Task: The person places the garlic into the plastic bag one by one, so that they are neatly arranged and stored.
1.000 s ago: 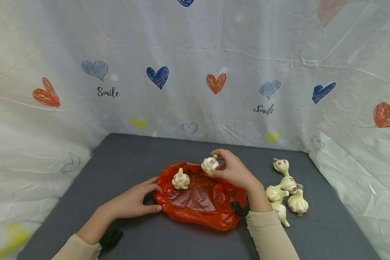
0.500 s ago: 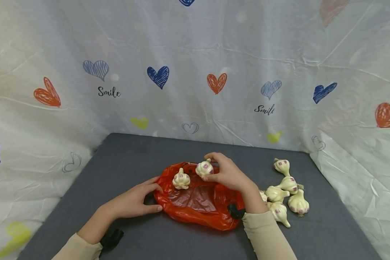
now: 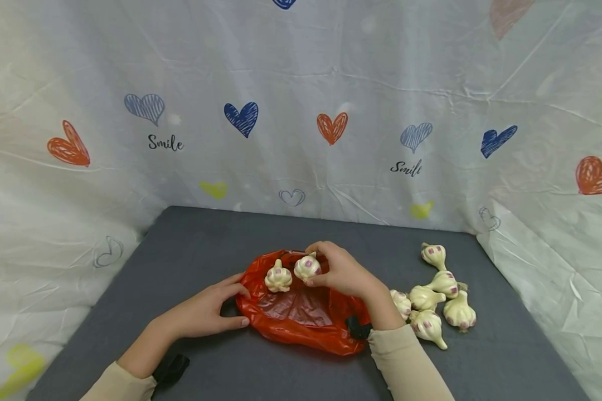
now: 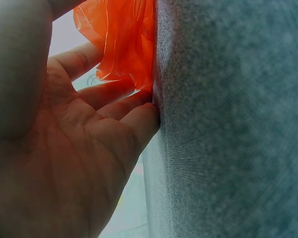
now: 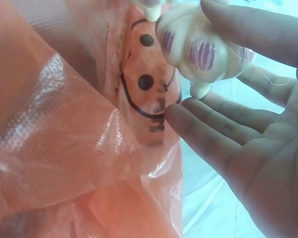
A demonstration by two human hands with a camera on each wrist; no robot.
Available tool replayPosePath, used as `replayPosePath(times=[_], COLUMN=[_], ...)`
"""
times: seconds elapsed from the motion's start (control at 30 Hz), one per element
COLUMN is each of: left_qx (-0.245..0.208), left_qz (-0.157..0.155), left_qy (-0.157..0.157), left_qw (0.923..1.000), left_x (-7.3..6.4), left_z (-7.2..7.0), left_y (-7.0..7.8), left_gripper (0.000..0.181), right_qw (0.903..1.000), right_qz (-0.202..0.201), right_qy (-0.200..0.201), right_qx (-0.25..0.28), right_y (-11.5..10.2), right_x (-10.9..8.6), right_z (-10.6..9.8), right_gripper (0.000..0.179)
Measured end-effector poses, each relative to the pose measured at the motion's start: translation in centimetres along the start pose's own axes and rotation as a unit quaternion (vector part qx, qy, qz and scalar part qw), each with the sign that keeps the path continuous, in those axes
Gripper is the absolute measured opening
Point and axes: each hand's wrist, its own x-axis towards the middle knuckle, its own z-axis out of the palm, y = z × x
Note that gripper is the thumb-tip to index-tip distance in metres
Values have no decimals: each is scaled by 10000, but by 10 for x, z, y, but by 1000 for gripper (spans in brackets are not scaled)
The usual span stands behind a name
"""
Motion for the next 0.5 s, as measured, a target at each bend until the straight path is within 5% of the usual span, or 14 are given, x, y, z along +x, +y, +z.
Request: replayPosePath(times=[0.5], left_qx=[22], left_qz=[-32], left_qy=[19], left_qw=[10000], left_x=[0], left_z=[1], left_y=[0], left_gripper=[46], right_qw=[9992], right_qz=[-108], right_qy=[-310], right_qx=[-207], right_y=[-1], right_x=[2], right_z=[10], right_gripper=[60])
